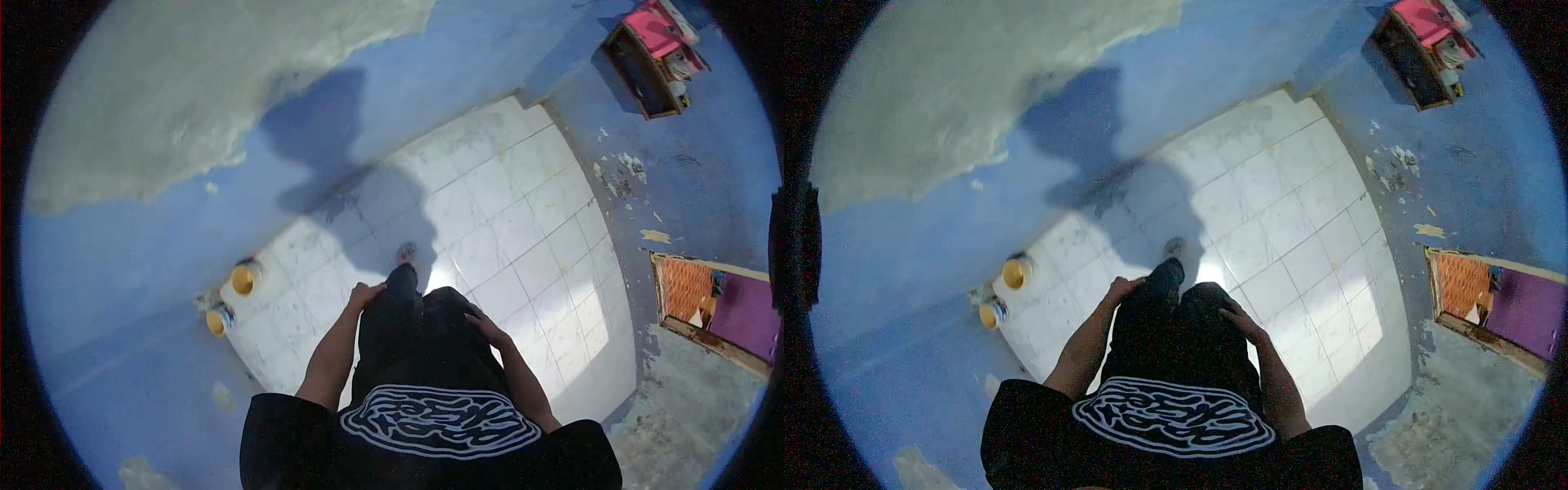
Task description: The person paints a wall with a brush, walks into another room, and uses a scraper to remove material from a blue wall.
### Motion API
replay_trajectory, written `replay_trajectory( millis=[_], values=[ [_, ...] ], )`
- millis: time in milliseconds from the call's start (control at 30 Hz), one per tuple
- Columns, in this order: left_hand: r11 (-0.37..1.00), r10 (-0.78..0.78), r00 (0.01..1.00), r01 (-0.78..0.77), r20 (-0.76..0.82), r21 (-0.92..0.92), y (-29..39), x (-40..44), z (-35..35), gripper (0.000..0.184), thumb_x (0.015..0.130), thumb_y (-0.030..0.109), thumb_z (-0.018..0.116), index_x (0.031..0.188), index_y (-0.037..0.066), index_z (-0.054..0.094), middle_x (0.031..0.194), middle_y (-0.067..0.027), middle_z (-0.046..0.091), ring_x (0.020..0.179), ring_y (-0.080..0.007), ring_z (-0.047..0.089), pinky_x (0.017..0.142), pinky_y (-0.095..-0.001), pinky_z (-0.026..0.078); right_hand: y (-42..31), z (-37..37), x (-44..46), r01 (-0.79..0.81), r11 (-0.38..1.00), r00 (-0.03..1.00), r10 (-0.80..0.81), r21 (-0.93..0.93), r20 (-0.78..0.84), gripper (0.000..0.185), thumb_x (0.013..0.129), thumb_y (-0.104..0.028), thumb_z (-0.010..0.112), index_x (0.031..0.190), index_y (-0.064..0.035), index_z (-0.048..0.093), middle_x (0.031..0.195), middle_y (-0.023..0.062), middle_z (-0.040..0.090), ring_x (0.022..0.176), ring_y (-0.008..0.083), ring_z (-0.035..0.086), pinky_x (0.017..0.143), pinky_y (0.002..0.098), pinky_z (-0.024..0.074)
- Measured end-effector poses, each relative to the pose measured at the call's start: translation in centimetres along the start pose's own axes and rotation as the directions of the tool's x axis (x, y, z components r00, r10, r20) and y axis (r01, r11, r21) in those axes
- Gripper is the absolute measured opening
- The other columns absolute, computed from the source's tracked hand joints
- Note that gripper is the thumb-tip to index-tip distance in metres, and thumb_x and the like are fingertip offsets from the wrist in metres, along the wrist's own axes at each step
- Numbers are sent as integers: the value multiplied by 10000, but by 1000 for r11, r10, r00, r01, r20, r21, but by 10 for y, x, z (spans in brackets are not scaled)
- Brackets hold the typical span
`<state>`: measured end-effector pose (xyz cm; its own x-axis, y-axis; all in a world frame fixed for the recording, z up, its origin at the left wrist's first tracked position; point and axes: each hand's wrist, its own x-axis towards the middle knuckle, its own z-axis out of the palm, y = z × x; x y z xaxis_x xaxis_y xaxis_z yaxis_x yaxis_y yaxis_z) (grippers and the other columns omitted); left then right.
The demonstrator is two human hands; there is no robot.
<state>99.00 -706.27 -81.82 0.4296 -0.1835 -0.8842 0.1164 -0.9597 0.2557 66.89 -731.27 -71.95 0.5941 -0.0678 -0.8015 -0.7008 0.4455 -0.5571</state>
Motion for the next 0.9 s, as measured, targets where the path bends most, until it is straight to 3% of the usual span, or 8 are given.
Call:
replay_trajectory(
  millis=[200, 433, 567, 633, 767, 800, 833, 900],
  values=[
    [913, 246, 963, -190, -114, 361, 78, 28, -24, 685, 699, 555, 663, 895, -101, 655, 914, -306, 653, 918, -428, 648, 809, -452, 533, -61, -55, 1, 60, 965, 975, -112, -254, -194, 728, 897, -448, 598, 1446, -46, 337, 1511, 168, 280, 1417, 288, 222, 1147, 392, 215],
    [983, 103, 989, -85, -108, 165, 183, 21, -2, 627, 792, 529, 612, 824, -94, 672, 876, -286, 661, 796, -399, 674, 754, -464, 542, -92, -166, 6, 91, 950, 980, -139, -300, -141, 676, 904, -451, 583, 1422, -60, 395, 1510, 152, 295, 1405, 284, 256, 1140, 387, 233],
    [782, 396, 918, -351, 25, 514, 195, 51, 68, 613, 806, 527, 597, 895, -74, 676, 1014, -270, 657, 873, -400, 671, 794, -473, 542, -81, -237, 10, 43, 994, 996, -51, -104, -74, 661, 904, -471, 575, 1391, -45, 438, 1446, 138, 410, 1344, 254, 364, 1118, 372, 276],
    [953, 71, 968, 7, -242, 303, 250, 6, 102, 586, 801, 520, 596, 929, -46, 684, 1052, -262, 652, 950, -409, 653, 850, -470, 522, -80, -271, 10, 35, 999, 999, -34, 20, -32, 703, 885, -516, 583, 1371, -24, 459, 1435, 144, 428, 1355, 244, 350, 1125, 371, 260],
    [973, 96, 971, -45, -219, 228, 301, -34, 129, 538, 791, 512, 595, 946, 7, 698, 1001, -225, 677, 1019, -399, 633, 893, -466, 499, -35, -353, 48, 199, 960, 968, -224, 197, 115, 634, 905, -485, 559, 1342, -30, 492, 1321, 100, 551, 1233, 234, 494, 1034, 389, 382],
    [973, 120, 975, -77, -187, 219, 311, -47, 126, 546, 798, 509, 584, 953, -3, 692, 958, -228, 681, 982, -409, 639, 861, -459, 516, -30, -378, 74, 240, 841, 971, -219, -486, 100, 488, 915, -404, 548, 1262, -61, 560, 1216, 107, 607, 1146, 245, 546, 986, 383, 414],
    [975, 113, 974, -71, -196, 209, 304, -38, 129, 546, 798, 509, 584, 953, -3, 692, 958, -228, 681, 982, -409, 639, 861, -459, 516, -34, -396, 87, 162, 316, 969, -229, -935, 90, 358, 925, -322, 537, 1183, -92, 628, 1111, 115, 663, 1059, 256, 597, 938, 377, 446],
    [873, 394, 917, -354, -59, 335, 277, -9, 140, 496, 786, 465, 621, 910, -9, 694, 878, -209, 689, 829, -375, 676, 802, -433, 540, -99, -429, 84, 59, 490, 782, -564, -870, -265, 281, 906, -265, 512, 1044, -81, 674, 1009, 131, 676, 967, 290, 624, 885, 403, 469]
  ],
)
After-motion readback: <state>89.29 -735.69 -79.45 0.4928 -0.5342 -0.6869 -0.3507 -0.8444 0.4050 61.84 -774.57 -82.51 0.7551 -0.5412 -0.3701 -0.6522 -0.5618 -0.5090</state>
